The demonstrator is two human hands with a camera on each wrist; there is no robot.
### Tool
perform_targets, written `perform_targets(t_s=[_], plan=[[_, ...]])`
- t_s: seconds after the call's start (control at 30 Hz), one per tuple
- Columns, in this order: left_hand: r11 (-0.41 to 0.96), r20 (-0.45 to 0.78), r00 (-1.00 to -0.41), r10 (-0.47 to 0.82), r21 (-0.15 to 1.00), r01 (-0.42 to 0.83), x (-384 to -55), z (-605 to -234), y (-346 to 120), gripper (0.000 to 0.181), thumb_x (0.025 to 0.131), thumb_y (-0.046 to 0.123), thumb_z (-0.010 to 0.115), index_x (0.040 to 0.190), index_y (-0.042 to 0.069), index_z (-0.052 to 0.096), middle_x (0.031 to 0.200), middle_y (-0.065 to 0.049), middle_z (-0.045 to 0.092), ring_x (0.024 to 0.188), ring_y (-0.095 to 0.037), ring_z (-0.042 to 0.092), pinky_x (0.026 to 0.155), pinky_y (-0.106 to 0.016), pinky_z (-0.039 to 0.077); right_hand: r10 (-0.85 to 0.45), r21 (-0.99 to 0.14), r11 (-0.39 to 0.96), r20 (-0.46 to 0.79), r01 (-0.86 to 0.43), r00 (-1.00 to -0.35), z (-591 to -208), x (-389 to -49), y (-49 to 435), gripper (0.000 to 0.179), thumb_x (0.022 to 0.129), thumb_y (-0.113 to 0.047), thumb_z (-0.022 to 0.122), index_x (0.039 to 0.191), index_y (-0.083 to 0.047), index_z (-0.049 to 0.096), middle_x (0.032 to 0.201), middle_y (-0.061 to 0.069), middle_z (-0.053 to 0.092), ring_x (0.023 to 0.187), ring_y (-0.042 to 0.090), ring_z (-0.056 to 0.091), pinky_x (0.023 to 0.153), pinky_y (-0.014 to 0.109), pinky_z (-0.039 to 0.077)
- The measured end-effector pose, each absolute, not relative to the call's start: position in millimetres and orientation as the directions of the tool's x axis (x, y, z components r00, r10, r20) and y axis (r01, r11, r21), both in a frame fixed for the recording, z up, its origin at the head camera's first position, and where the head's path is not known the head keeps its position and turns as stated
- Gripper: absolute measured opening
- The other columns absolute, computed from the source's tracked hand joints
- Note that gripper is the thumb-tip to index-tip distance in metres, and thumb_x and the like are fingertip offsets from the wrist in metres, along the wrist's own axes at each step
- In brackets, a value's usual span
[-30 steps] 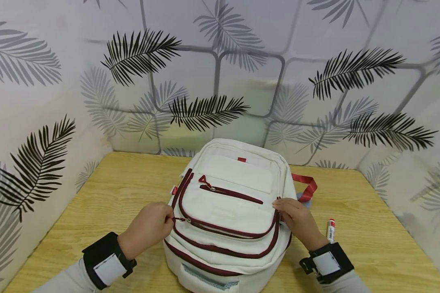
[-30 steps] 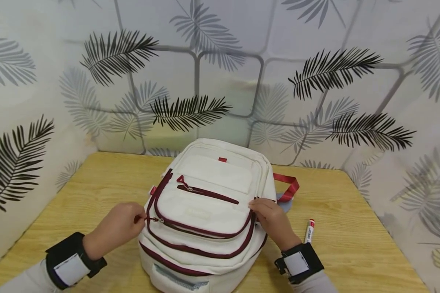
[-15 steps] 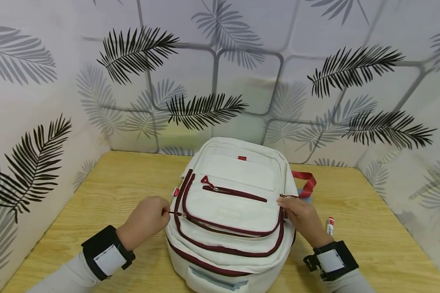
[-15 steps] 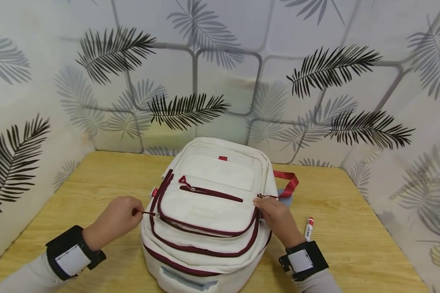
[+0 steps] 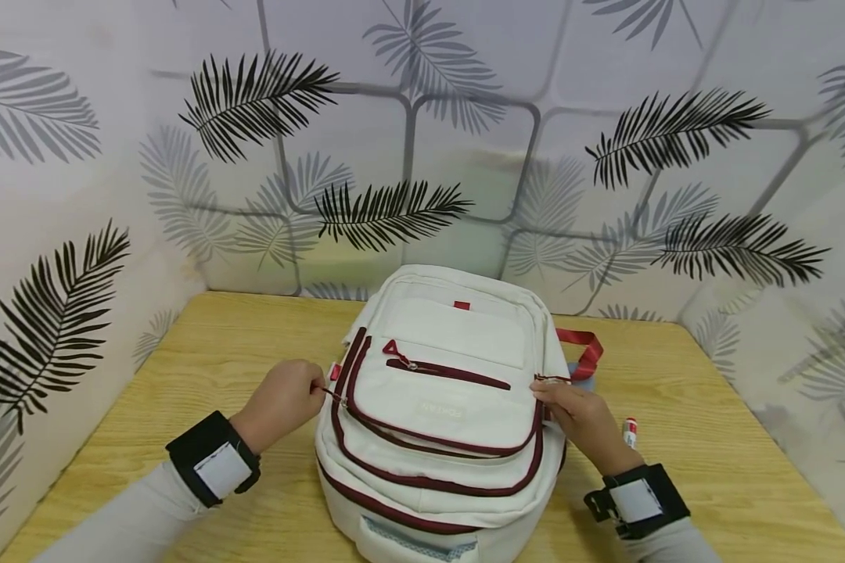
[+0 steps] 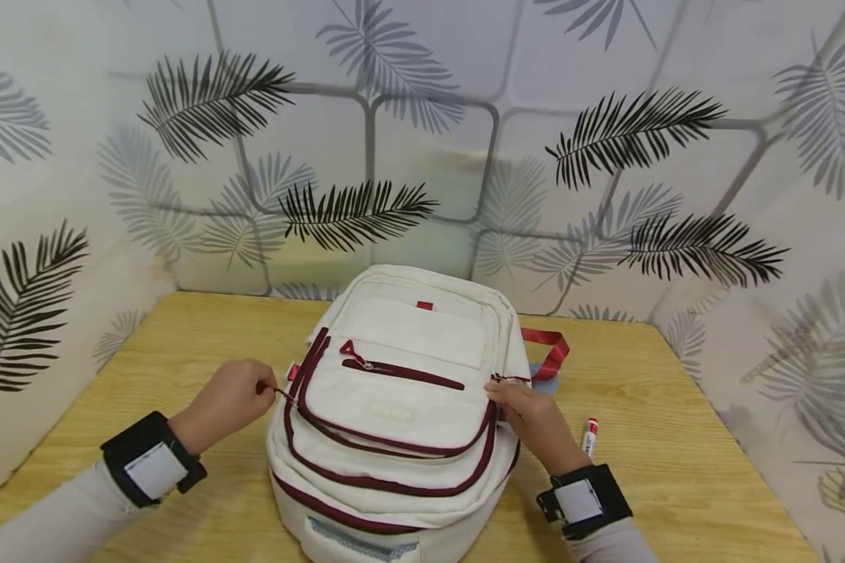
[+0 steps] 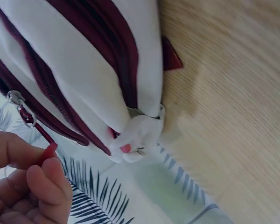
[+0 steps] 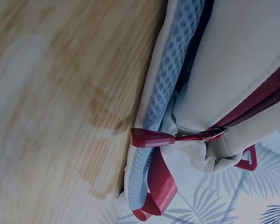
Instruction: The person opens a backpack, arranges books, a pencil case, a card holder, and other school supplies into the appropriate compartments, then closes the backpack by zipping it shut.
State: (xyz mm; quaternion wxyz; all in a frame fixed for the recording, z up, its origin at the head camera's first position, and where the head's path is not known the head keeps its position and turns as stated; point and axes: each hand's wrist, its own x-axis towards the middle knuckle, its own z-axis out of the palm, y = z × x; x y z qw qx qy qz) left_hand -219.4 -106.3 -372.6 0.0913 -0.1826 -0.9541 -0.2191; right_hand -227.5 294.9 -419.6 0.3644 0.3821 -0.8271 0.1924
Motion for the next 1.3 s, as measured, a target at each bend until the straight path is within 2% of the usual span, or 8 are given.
perform_targets(t_s=[0.27,0.4,0.5,0.63,0.77,1.07,1.2,1.3], plan=[[0.841,0.288,-0.904,0.317,0.355,0.408,-235,-376,-106,0.018,0.073,-0.003,0.055,0.058,0.006,0.057,0.052,0.003,0.04,0.047,-0.008,0.033,0.045,-0.02,0.026,-0.49,-0.093,0.632,0.721,-0.769,-0.49,-424,-228,298,0.04,0.056,0.014,0.072,0.091,-0.005,0.068,0.092,0.009,0.069,0.083,0.021,0.065,0.085,0.01,0.039],[0.841,0.297,-0.899,0.321,0.348,0.415,-242,-375,-104,0.021,0.075,-0.003,0.056,0.056,0.007,0.055,0.052,0.002,0.04,0.047,-0.009,0.034,0.045,-0.02,0.026,-0.489,-0.123,0.622,0.709,-0.773,-0.507,-426,-228,300,0.015,0.08,-0.008,0.06,0.093,-0.004,0.067,0.094,0.011,0.068,0.086,0.019,0.065,0.088,0.007,0.034],[0.838,0.291,-0.901,0.323,0.355,0.415,-247,-375,-101,0.02,0.075,-0.002,0.057,0.057,0.007,0.057,0.053,0.001,0.045,0.048,-0.009,0.035,0.046,-0.021,0.028,-0.491,-0.123,0.617,0.712,-0.778,-0.502,-426,-228,301,0.03,0.087,-0.024,0.045,0.093,-0.004,0.067,0.094,0.011,0.068,0.087,0.019,0.065,0.088,0.007,0.034],[0.847,0.291,-0.906,0.306,0.352,0.399,-254,-375,-98,0.017,0.075,-0.001,0.057,0.061,0.005,0.061,0.057,-0.001,0.052,0.05,-0.01,0.039,0.047,-0.021,0.032,-0.489,-0.1,0.618,0.727,-0.78,-0.481,-425,-228,300,0.015,0.077,-0.006,0.062,0.092,-0.004,0.068,0.092,0.01,0.068,0.084,0.021,0.065,0.086,0.01,0.038],[0.853,0.301,-0.909,0.287,0.352,0.386,-259,-376,-97,0.015,0.075,-0.002,0.056,0.064,0.004,0.064,0.061,-0.004,0.058,0.052,-0.011,0.043,0.049,-0.022,0.035,-0.479,-0.084,0.621,0.746,-0.779,-0.462,-423,-227,298,0.042,0.054,0.016,0.072,0.09,-0.004,0.068,0.091,0.009,0.069,0.081,0.021,0.066,0.083,0.013,0.042],[0.802,0.302,-0.88,0.367,0.376,0.464,-257,-381,-100,0.012,0.08,0.003,0.06,0.089,-0.001,0.068,0.084,-0.012,0.065,0.072,-0.019,0.058,0.064,-0.032,0.048,-0.485,-0.101,0.657,0.703,-0.747,-0.521,-420,-222,299,0.039,0.057,0.013,0.073,0.092,-0.004,0.069,0.094,0.009,0.068,0.084,0.022,0.065,0.083,0.013,0.041],[0.774,0.326,-0.844,0.426,0.353,0.526,-251,-378,-98,0.042,0.082,0.018,0.063,0.117,-0.003,0.055,0.112,-0.018,0.059,0.104,-0.03,0.056,0.085,-0.04,0.046,-0.483,-0.047,0.705,0.699,-0.707,-0.528,-411,-218,306,0.042,0.055,0.01,0.075,0.094,-0.003,0.068,0.096,0.01,0.068,0.082,0.023,0.065,0.074,0.025,0.048],[0.73,0.351,-0.785,0.51,0.307,0.611,-242,-372,-95,0.059,0.079,0.029,0.066,0.126,-0.001,0.047,0.125,-0.018,0.051,0.115,-0.031,0.048,0.092,-0.041,0.041,-0.446,-0.046,0.755,0.694,-0.654,-0.565,-403,-214,319,0.044,0.056,0.009,0.075,0.097,-0.001,0.067,0.096,0.013,0.067,0.082,0.027,0.065,0.07,0.032,0.049]])
